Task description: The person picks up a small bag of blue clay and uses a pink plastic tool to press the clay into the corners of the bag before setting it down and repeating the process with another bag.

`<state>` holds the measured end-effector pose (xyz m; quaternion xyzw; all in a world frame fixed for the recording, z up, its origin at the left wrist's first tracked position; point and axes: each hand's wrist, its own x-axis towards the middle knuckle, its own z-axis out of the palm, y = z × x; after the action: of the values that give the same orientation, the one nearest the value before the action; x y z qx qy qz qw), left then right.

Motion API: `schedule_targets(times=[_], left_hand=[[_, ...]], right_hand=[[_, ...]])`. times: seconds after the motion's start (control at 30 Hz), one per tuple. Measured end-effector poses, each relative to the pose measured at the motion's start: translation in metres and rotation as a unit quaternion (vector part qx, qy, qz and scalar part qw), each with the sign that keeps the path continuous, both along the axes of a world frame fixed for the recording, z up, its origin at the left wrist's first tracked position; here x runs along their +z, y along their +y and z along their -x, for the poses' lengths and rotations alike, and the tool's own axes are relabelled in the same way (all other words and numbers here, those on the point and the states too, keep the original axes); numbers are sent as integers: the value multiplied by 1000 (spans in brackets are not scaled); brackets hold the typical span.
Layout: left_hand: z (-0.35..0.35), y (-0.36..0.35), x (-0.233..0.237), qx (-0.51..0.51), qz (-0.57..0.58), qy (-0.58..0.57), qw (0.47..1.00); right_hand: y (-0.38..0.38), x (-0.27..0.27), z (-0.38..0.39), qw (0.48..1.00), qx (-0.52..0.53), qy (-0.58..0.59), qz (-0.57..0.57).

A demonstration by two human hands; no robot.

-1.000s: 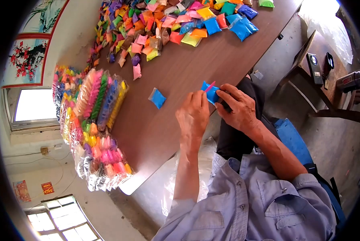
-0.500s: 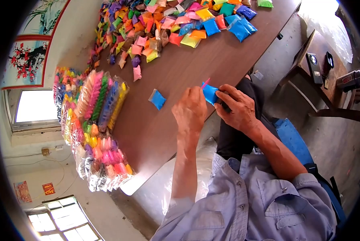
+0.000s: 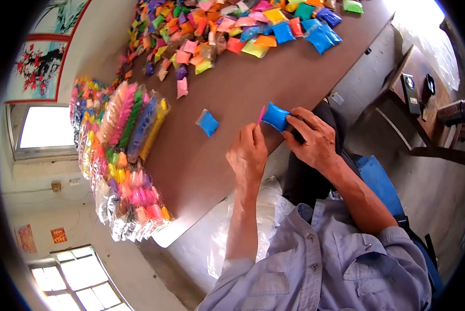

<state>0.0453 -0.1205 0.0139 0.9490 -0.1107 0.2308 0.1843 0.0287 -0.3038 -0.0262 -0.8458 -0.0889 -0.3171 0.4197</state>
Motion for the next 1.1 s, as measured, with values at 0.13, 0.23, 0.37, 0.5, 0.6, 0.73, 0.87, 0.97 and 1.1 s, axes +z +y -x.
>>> schedule_targets(times=[0.13, 0.23, 0.37, 0.5, 0.6, 0.73, 0.87, 0.97, 1.1], left_hand=[[7, -4, 0, -37, 86, -3, 996], [18, -10, -4, -61, 53, 22, 996], [8, 5, -11, 1, 19, -22, 1000], [6, 15, -11, 12, 123, -17, 992], [14, 17, -13, 21, 199, -8, 980], [25, 20, -11, 44, 250, 0, 967], [25, 35, -11, 71, 274, -17, 959], [19, 68, -3, 131, 271, -13, 954], [-1, 126, 3, 180, 271, -60, 944]], right_hand=[[2, 2, 0, 1000, 1, 1, -3], [3, 4, 0, 1000, -2, 0, 9], [4, 6, 2, 1000, 2, 28, 12], [3, 10, 2, 999, 5, 39, 30], [1, 16, -5, 999, -1, 20, 48], [-3, 42, -24, 994, 38, -12, 97], [-8, 48, -43, 976, 140, -12, 168], [-15, 45, -50, 944, 189, 24, 270], [-15, 52, -45, 953, 143, 100, 249]])
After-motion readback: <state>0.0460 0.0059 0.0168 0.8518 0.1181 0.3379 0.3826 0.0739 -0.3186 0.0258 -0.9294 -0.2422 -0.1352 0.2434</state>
